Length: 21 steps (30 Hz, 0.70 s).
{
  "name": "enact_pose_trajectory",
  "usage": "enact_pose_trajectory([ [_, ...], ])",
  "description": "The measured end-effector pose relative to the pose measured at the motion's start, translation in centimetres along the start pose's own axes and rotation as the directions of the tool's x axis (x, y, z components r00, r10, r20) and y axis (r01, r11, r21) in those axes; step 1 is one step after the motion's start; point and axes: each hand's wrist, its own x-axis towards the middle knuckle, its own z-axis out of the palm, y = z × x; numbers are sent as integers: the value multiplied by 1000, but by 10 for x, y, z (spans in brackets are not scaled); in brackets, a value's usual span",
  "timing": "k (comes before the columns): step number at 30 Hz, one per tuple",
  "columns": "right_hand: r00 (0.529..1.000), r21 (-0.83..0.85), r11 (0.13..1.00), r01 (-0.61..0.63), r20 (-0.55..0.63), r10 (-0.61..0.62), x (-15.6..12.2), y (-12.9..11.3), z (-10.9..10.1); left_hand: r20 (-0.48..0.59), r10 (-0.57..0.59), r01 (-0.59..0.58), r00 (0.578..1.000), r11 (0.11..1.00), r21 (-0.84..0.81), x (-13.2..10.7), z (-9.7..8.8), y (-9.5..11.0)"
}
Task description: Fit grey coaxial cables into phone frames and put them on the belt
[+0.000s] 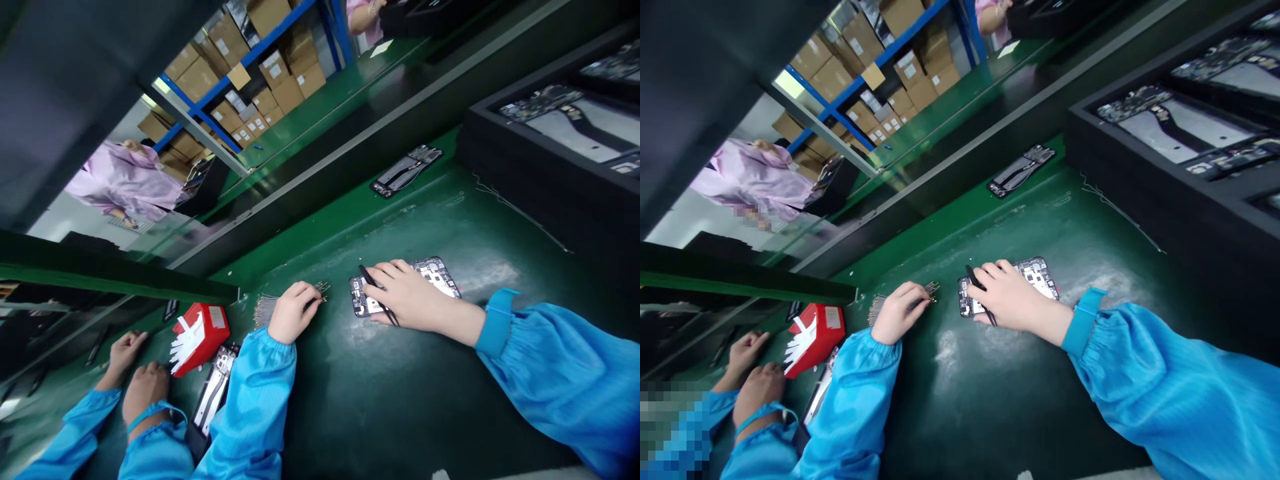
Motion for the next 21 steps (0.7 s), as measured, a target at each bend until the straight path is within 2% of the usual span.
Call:
enact_pose_trajectory([
  [5,1000,7,1000,-5,21,5,-3,3,-6,-50,91,-93,995,995,-29,12,4,23],
  [8,998,36,999,-30,-58,32,-3,5,-10,-131,91,-104,987,990,-94,21,15,41],
  [11,983,188,980,-72,-150,101,-1,5,-13,-181,72,-104,981,979,-176,28,29,54],
  [13,974,353,930,-107,-152,169,0,4,-15,-182,70,-105,981,976,-189,29,37,57],
  [16,957,573,796,-194,-67,281,3,0,-16,-199,54,-90,978,981,-173,23,42,55],
  [19,942,711,655,-255,28,335,8,-5,-15,-243,30,-67,970,987,-146,16,43,53],
  [21,940,758,603,-249,39,339,11,-7,-13,-256,22,-55,967,991,-126,13,44,52],
])
